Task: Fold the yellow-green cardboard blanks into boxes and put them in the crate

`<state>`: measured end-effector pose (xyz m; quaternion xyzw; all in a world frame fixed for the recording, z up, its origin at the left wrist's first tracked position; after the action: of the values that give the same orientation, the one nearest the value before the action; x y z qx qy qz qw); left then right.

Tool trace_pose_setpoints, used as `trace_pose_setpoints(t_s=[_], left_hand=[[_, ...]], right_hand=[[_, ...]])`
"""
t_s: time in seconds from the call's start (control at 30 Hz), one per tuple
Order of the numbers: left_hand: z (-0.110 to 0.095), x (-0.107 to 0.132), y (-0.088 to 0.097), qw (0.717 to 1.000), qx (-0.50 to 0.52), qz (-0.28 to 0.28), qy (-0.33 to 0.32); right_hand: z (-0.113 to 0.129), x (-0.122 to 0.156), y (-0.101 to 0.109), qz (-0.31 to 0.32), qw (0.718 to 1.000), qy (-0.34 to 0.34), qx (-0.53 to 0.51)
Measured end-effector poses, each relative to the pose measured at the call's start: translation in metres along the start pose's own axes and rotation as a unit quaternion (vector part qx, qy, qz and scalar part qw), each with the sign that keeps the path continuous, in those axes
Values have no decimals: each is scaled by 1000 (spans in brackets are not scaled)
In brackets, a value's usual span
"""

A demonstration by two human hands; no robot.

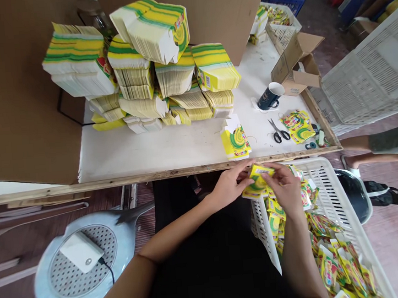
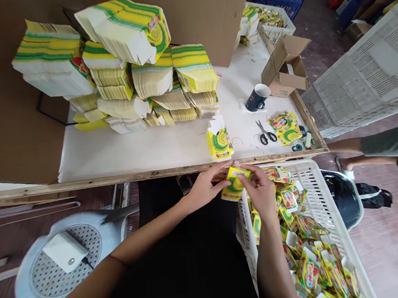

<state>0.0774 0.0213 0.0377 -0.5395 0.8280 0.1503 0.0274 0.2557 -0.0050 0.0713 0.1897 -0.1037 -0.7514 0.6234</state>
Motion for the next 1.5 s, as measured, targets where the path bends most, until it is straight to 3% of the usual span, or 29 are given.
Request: trace_pose_setpoints(t_s=[0.07,0.13,0.23,0.37,0.47,0.53,0.6,0.67,0.73,0.77,0.83,0.9,1.0,1.1,1.2,1.4,1.5], left_hand=[[-2,-13,5,988,-144,-23,-51],[6,-28,11,957,-281,-38,-61],[25,-41,15,925,-373,-16,-67],[29,-28,17,921,-359,-65,-136],[9,-2,12,915,-305,-108,-240],[-8,16,5,910,-254,-100,-311],[-21,26,0,916,-194,-88,-341],[-23,24,7,944,-113,-115,-287],[-12,15,20,974,12,-148,-174],[-3,9,23,981,85,-138,-111],[11,-1,19,974,220,-55,-8],[17,-3,11,952,299,45,55],[15,0,8,929,346,102,82],[9,3,8,924,359,110,74],[8,5,6,922,362,107,88],[25,3,5,923,356,49,136],[33,3,4,943,300,-1,148]], right_hand=[[3,1,26,-58,996,22,70],[5,1,42,-80,989,38,115],[-5,1,43,-67,994,1,87],[-26,3,16,-80,992,-91,-42],[-35,2,-7,-128,974,-130,-137],[-38,2,-20,-138,955,-151,-216],[-39,2,-27,-157,931,-154,-291],[-36,3,-28,-177,917,-137,-331],[-33,6,-31,-156,922,-125,-333],[-31,7,-35,-132,927,-126,-327],[-30,10,-42,-86,933,-135,-321],[-31,14,-47,-68,935,-139,-319],[-30,16,-54,-32,945,-135,-296],[-29,19,-60,10,947,-143,-287],[-30,22,-59,7,940,-155,-303],[-23,20,-64,19,947,-146,-287],[-21,20,-66,-5,957,-140,-254]])
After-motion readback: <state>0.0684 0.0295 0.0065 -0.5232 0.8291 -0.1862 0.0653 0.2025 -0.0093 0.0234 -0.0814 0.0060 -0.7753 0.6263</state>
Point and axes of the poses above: each hand's wrist, its own x-axis away from the middle knuckle, its own y-axis out of the back of the hand, z = x × y, the point moved 7 cm from there along -x, towards the middle knuckle, and after that the axes turned 10 degrees about -x, right-handed, at the moved point
